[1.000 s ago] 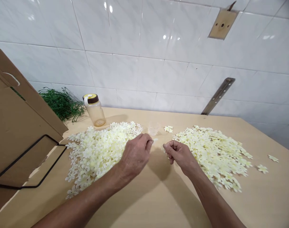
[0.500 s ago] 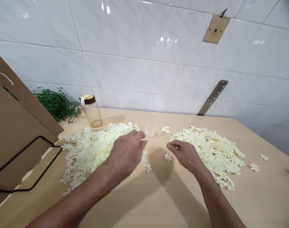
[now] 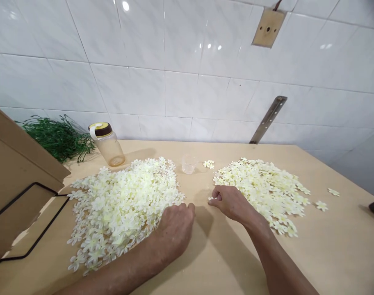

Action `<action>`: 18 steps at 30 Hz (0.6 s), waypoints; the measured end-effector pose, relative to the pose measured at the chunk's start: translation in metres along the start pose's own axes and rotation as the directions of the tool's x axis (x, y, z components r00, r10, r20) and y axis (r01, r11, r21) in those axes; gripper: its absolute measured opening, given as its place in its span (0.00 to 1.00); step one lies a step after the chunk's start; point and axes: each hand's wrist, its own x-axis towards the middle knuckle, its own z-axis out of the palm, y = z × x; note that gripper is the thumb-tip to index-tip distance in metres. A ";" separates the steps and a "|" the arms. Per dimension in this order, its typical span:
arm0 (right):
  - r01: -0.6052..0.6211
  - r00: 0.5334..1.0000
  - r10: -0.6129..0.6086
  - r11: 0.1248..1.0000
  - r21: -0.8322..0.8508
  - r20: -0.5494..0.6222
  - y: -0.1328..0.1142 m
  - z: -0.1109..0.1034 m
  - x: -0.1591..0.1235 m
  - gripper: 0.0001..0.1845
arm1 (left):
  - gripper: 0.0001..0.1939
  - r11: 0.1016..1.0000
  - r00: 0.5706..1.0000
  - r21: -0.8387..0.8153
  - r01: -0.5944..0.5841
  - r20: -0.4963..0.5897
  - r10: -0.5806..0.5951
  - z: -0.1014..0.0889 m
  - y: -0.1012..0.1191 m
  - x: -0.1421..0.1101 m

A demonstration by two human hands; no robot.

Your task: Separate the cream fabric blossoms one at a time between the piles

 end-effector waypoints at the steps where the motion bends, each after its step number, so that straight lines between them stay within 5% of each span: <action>1: 0.003 1.000 -0.003 1.000 0.005 0.002 0.000 0.001 0.000 0.05 | 0.12 1.000 1.000 -0.001 0.031 0.003 -0.031 -0.003 -0.003 0.001; 4: 0.063 0.997 -0.062 0.998 0.024 -0.038 -0.003 0.001 0.000 0.05 | 0.13 0.993 0.995 -0.112 0.029 -0.094 -0.040 -0.009 -0.009 0.003; 7: 0.136 0.989 -0.130 0.986 0.091 -0.072 -0.009 -0.001 -0.003 0.08 | 0.12 0.900 0.969 -0.432 -0.060 -0.243 -0.052 -0.009 -0.010 0.005; 11: 0.165 0.986 -0.162 0.950 0.267 -0.034 -0.023 -0.002 -0.007 0.12 | 0.17 0.497 0.976 -0.868 -0.001 -0.109 -0.189 -0.003 -0.008 0.011; 14: 0.205 0.978 -0.205 0.913 0.354 -0.036 -0.030 0.002 -0.009 0.10 | 0.19 0.160 0.982 -0.984 0.079 0.050 -0.181 0.004 -0.009 0.018; 18: 0.180 0.979 -0.206 0.824 0.536 -0.013 -0.029 0.009 -0.007 0.11 | 0.15 -0.036 0.982 -0.997 0.072 0.077 -0.174 0.009 -0.015 0.026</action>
